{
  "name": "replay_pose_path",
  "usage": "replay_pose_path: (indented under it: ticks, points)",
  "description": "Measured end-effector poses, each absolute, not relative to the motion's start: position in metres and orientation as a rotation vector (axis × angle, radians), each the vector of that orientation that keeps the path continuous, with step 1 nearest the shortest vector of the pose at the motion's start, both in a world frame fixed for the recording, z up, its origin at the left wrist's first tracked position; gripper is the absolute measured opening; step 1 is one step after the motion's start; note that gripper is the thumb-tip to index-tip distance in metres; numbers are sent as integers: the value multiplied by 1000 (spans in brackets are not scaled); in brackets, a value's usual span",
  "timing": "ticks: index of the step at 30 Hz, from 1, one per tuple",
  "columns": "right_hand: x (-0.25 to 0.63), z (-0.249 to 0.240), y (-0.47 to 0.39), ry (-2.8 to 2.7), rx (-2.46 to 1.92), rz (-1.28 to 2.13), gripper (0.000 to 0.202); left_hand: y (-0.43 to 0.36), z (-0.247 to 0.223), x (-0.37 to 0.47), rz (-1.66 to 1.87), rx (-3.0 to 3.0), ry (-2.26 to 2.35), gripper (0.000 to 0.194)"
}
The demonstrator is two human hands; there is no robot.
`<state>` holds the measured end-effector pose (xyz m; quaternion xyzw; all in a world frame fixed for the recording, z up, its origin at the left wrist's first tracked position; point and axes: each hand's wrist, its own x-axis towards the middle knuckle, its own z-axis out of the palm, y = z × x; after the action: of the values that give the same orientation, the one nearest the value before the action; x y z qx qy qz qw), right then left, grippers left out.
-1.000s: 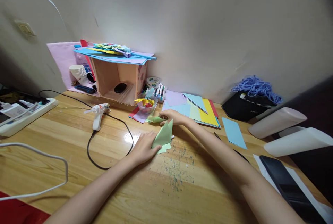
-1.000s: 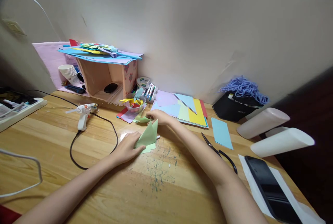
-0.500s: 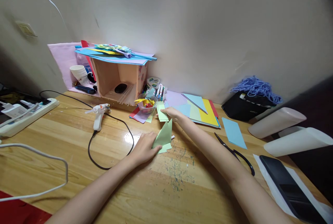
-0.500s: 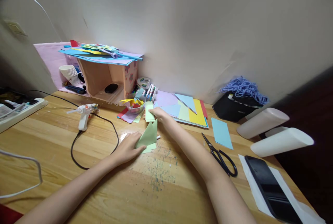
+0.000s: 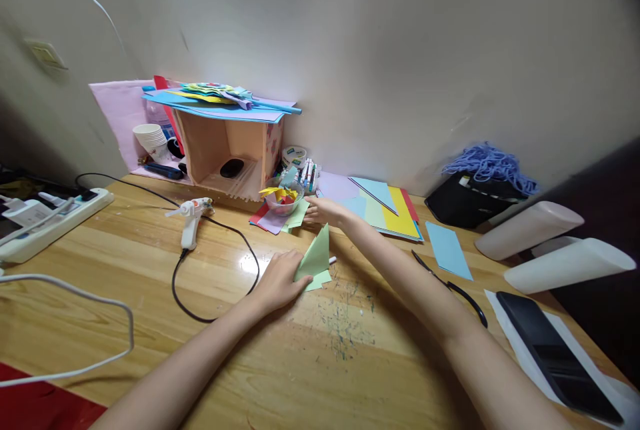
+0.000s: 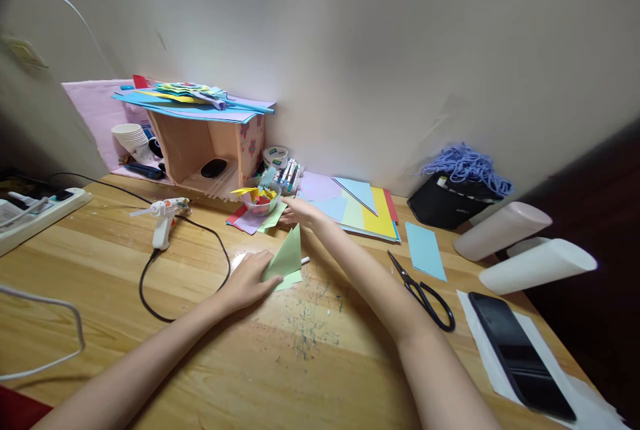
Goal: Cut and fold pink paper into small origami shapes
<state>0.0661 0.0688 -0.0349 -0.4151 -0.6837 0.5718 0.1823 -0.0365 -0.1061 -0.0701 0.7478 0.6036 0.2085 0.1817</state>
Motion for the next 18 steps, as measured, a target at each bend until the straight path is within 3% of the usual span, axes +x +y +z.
replay_pose_path:
  ticks: [5, 12, 18]
  points:
    - [118, -26, 51, -1890, -1254, 1584, 30, -106, -69, -38, 671, 2027, 1667, 21]
    - [193, -43, -14, -2095, -1246, 1211, 21, -98, -70, -45, 942, 1691, 1651, 29]
    - [239, -60, -76, -1840, -1176, 1585, 30, -102, -50, -25, 1103, 1289, 1390, 46]
